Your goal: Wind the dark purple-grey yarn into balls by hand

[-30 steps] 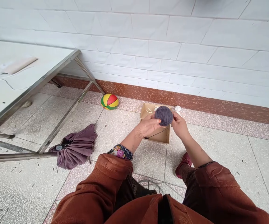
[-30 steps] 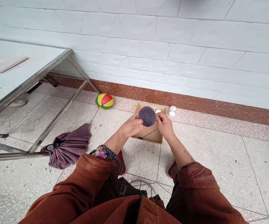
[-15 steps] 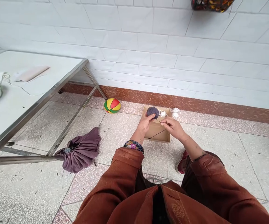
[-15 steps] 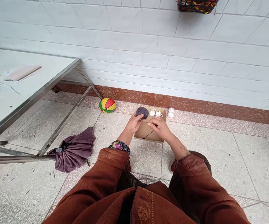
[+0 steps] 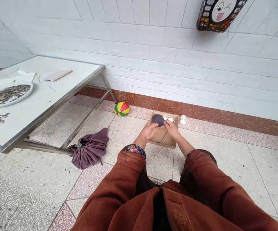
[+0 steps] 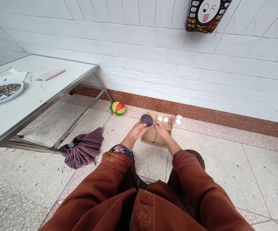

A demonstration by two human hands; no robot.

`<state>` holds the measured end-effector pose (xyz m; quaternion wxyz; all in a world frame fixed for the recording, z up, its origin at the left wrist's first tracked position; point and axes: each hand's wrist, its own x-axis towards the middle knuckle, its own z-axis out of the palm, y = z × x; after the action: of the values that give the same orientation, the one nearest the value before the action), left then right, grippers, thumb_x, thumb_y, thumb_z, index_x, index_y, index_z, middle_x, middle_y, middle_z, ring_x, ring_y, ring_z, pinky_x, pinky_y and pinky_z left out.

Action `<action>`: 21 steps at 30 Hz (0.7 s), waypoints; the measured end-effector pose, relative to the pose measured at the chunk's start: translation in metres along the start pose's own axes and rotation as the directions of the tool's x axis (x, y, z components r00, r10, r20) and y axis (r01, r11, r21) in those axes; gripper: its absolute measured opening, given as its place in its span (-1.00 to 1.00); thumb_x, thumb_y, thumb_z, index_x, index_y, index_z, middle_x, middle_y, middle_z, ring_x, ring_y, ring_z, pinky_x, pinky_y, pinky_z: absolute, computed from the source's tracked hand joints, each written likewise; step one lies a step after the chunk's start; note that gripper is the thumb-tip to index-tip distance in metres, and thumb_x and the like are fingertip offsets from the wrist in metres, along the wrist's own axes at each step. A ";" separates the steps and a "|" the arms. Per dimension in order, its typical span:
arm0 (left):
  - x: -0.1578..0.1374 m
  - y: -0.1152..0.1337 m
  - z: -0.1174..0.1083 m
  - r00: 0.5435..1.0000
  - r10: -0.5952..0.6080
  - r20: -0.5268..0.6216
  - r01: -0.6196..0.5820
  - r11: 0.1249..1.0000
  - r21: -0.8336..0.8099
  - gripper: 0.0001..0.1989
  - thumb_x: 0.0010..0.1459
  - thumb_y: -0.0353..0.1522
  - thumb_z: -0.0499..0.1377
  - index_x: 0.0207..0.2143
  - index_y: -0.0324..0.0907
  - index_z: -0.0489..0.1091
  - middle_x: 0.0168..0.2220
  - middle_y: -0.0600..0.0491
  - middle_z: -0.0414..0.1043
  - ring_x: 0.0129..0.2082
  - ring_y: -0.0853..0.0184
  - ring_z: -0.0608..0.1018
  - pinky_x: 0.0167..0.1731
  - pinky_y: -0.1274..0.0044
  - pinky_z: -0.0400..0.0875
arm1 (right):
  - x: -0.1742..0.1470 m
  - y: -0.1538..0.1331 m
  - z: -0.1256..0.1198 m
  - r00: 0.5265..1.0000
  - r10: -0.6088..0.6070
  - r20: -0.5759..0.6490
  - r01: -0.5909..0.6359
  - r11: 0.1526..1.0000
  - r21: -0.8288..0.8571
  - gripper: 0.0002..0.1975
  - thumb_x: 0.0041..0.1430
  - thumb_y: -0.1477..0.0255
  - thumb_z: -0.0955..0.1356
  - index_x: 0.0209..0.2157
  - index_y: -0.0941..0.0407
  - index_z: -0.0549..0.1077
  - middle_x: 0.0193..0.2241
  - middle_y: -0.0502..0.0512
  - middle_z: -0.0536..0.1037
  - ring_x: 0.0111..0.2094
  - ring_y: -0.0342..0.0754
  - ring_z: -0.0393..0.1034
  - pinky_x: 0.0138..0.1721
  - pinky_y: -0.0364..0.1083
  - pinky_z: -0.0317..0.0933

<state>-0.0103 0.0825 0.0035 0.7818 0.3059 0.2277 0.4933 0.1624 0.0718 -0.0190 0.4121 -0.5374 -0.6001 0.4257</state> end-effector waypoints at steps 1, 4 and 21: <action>0.001 0.000 0.000 0.999 0.032 -0.036 -0.032 0.999 -0.013 -0.43 -0.18 -0.44 0.42 -0.03 -0.16 0.44 -0.17 0.02 0.54 -0.15 0.31 0.53 -0.02 0.42 0.36 | -0.008 0.005 0.008 1.000 -0.009 0.002 0.009 1.000 -0.009 -0.57 0.24 -0.05 0.25 -0.37 0.03 0.36 -0.57 -0.09 0.28 -0.54 -0.09 0.17 -0.44 -0.11 0.15; 0.003 -0.002 0.000 0.985 0.077 -0.157 -0.071 0.997 0.040 -0.40 -0.18 -0.46 0.41 0.00 -0.14 0.43 -0.22 0.07 0.54 -0.21 0.36 0.53 -0.09 0.47 0.37 | -0.031 0.012 0.022 0.998 -0.051 0.019 0.052 0.998 -0.041 -0.60 0.23 -0.01 0.29 -0.38 0.04 0.43 -0.55 -0.02 0.39 -0.48 -0.03 0.27 -0.35 -0.07 0.23; 0.034 -0.004 -0.022 0.908 -0.168 -0.384 0.206 0.977 0.058 -0.72 -0.01 -0.39 0.29 -0.19 -0.22 0.44 -0.24 -0.10 0.60 -0.23 0.23 0.64 -0.02 0.33 0.51 | -0.098 0.000 -0.039 0.927 -0.243 0.284 0.253 0.967 0.001 -0.74 0.31 0.35 0.25 -0.29 0.07 0.58 -0.29 0.11 0.69 -0.28 0.00 0.56 -0.18 -0.03 0.38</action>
<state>-0.0083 0.1180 -0.0165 0.7513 0.2201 0.4257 0.4538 0.2082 -0.0231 -0.0109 0.3633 -0.3983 -0.7232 0.4317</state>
